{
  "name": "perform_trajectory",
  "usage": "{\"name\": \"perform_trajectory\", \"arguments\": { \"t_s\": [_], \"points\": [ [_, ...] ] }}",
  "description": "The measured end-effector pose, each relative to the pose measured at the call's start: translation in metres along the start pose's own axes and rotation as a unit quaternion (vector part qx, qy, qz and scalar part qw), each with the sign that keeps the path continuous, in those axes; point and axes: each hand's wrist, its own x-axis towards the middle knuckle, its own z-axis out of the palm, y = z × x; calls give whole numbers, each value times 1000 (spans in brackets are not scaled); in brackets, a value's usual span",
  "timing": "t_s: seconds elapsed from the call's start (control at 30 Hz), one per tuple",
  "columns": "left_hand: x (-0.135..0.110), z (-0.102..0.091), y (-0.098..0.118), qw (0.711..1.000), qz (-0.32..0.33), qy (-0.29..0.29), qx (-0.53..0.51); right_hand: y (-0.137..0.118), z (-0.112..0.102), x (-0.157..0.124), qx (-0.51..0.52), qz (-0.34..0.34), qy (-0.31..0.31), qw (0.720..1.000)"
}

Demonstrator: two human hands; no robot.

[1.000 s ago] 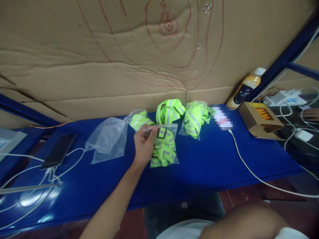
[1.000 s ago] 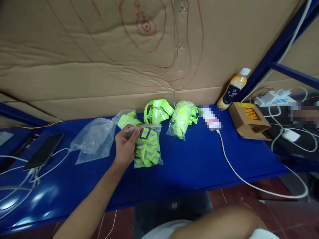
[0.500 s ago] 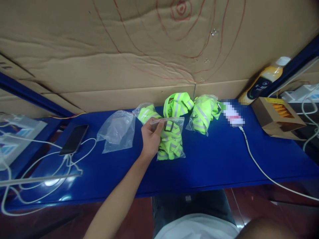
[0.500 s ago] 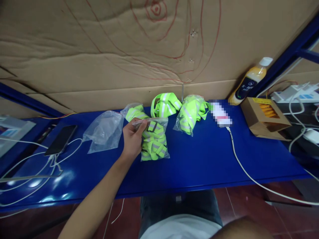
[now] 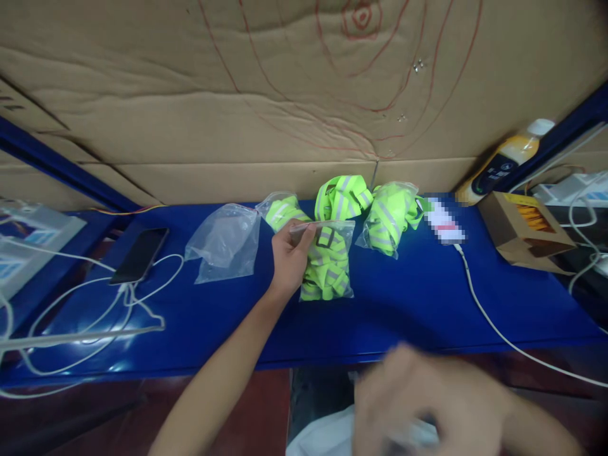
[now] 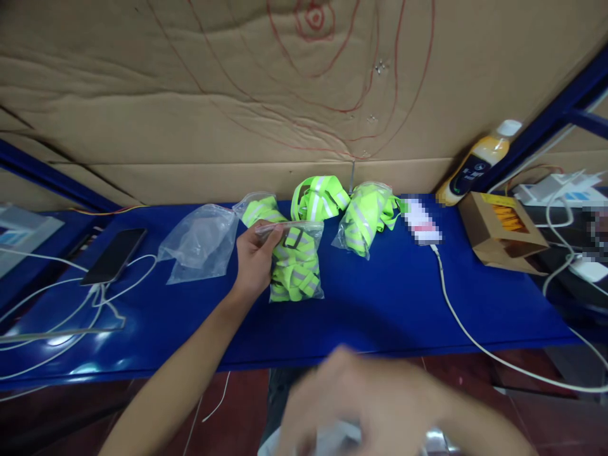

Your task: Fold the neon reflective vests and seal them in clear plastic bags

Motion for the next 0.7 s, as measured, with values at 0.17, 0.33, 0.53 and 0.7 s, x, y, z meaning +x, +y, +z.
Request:
{"name": "perform_trajectory", "arguments": {
  "t_s": [0.17,0.33,0.53,0.7],
  "points": [
    [-4,5,6,1000,25,-9,-16,41,-87,61,-278,-61,486,826],
    [-12,12,16,999,50,-2,-3,93,-105,93,-163,-48,464,870],
    [-16,11,14,999,35,-33,17,115,-99,90,-144,-57,505,849],
    [-15,12,9,999,24,-44,11,111,-109,87,-71,-80,462,881]
  ]
}}
